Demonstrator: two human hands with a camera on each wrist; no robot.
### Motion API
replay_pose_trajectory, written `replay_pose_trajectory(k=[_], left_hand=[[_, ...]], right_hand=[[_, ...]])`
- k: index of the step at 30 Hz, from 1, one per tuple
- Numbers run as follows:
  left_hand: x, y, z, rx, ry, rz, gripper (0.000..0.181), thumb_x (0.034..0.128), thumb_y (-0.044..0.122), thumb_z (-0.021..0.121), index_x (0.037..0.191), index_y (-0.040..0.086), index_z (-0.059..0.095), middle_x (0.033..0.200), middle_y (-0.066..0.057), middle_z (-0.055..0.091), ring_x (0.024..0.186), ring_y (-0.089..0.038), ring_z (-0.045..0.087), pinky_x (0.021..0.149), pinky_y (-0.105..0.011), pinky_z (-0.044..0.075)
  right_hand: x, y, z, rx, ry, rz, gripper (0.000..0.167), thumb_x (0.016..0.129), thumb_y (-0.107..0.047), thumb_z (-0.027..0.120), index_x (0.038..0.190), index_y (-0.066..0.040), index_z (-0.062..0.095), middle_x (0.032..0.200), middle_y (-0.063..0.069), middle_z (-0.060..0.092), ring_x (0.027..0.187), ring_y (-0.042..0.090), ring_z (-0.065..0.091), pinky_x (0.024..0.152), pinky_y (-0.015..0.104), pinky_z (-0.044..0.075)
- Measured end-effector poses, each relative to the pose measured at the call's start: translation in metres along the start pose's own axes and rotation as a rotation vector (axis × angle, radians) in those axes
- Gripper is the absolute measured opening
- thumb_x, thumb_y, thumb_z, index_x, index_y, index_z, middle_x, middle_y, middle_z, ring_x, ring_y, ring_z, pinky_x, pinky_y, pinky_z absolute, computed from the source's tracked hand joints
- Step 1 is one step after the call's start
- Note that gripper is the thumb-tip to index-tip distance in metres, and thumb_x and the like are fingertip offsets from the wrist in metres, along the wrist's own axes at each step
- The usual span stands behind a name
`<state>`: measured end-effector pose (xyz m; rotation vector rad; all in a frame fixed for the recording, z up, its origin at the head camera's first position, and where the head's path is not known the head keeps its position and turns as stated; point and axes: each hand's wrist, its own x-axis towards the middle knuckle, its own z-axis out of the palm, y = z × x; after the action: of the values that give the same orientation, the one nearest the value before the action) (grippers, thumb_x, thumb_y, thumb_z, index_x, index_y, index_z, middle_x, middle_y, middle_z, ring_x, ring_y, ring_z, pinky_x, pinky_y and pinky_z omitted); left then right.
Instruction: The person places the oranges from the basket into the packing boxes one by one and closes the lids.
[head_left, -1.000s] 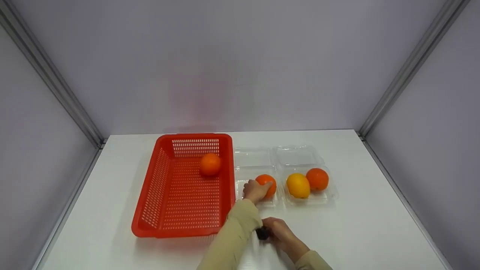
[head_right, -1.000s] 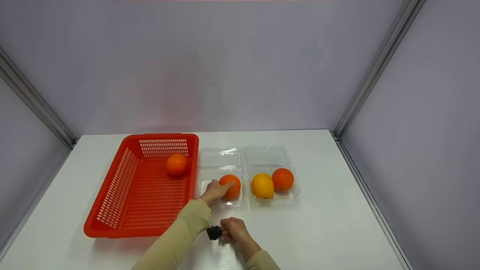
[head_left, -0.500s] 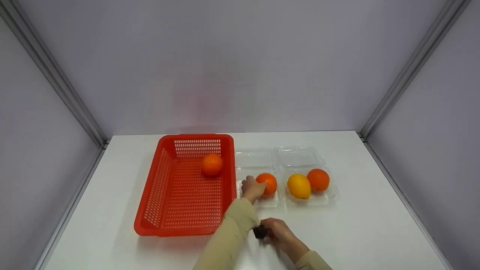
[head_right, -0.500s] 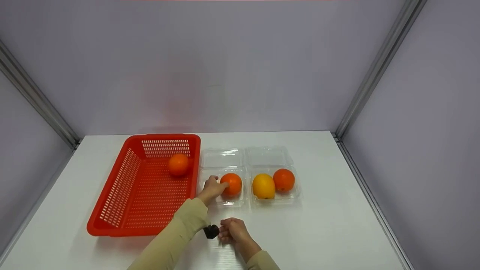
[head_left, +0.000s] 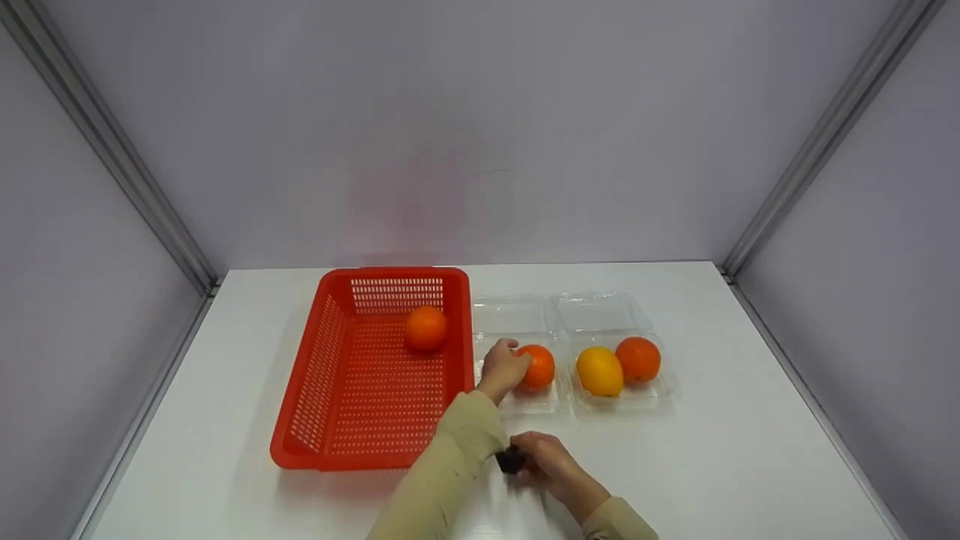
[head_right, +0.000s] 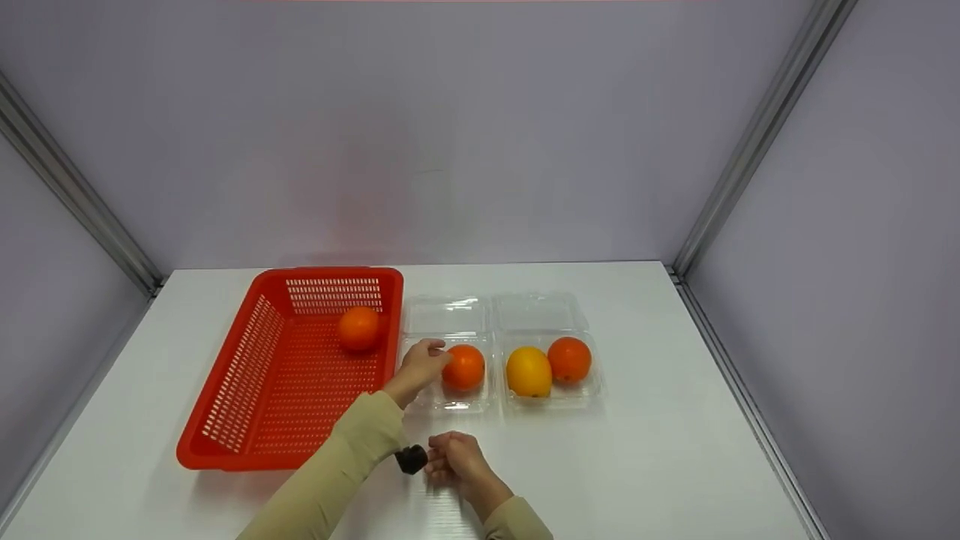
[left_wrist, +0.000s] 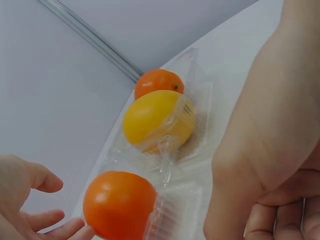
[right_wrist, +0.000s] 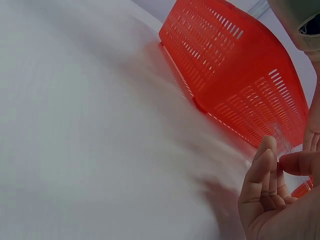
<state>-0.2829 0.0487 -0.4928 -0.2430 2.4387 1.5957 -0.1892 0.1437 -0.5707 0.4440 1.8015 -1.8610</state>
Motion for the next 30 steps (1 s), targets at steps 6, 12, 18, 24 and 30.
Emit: replay_pose_trajectory(k=[6,12,18,24,30], left_hand=[[0.003,0.0,-0.011,-0.014,-0.033,0.005,0.038,0.0914,0.016,0.057,0.128,0.003,0.056,0.119,-0.015,0.064,0.106,-0.025,0.061,0.097,-0.036,0.052],[0.004,0.0,-0.026,-0.045,-0.057,0.062,0.037,0.0902,0.014,0.055,0.125,0.001,0.058,0.119,-0.018,0.065,0.109,-0.027,0.062,0.097,-0.038,0.052],[0.007,0.0,-0.038,-0.123,-0.064,0.11,0.035,0.0888,0.011,0.053,0.122,-0.001,0.06,0.114,-0.02,0.067,0.101,-0.026,0.066,0.09,-0.035,0.053],[0.011,-0.001,-0.047,-0.188,-0.06,0.124,0.034,0.0898,0.009,0.055,0.122,-0.002,0.06,0.11,-0.02,0.068,0.098,-0.025,0.068,0.086,-0.032,0.053],[0.015,-0.002,-0.056,-0.237,-0.035,0.115,0.032,0.0905,0.011,0.056,0.12,-0.001,0.061,0.107,-0.019,0.069,0.093,-0.022,0.068,0.084,-0.028,0.053]], right_hand=[[-0.001,-0.003,0.007,0.004,-0.051,-0.014,0.023,0.092,-0.02,0.053,0.103,-0.005,0.067,0.073,-0.004,0.06,0.056,0.003,0.051,0.052,0.015,0.047],[-0.003,-0.004,0.011,0.029,-0.134,-0.044,0.024,0.093,-0.017,0.051,0.106,-0.002,0.064,0.071,-0.004,0.064,0.055,0.0,0.055,0.053,0.013,0.047],[-0.008,-0.006,0.02,0.022,-0.256,-0.07,0.016,0.096,-0.022,0.053,0.098,-0.01,0.064,0.072,-0.008,0.068,0.061,0.001,0.06,0.059,0.015,0.05],[-0.019,-0.007,0.031,0.129,-0.418,-0.11,0.02,0.095,-0.023,0.057,0.108,-0.008,0.063,0.083,-0.005,0.071,0.076,0.004,0.066,0.069,0.016,0.056],[-0.02,-0.007,0.038,0.203,-0.53,-0.233,0.015,0.097,-0.02,0.055,0.109,-0.013,0.061,0.095,-0.004,0.072,0.087,0.01,0.069,0.082,0.025,0.059]])
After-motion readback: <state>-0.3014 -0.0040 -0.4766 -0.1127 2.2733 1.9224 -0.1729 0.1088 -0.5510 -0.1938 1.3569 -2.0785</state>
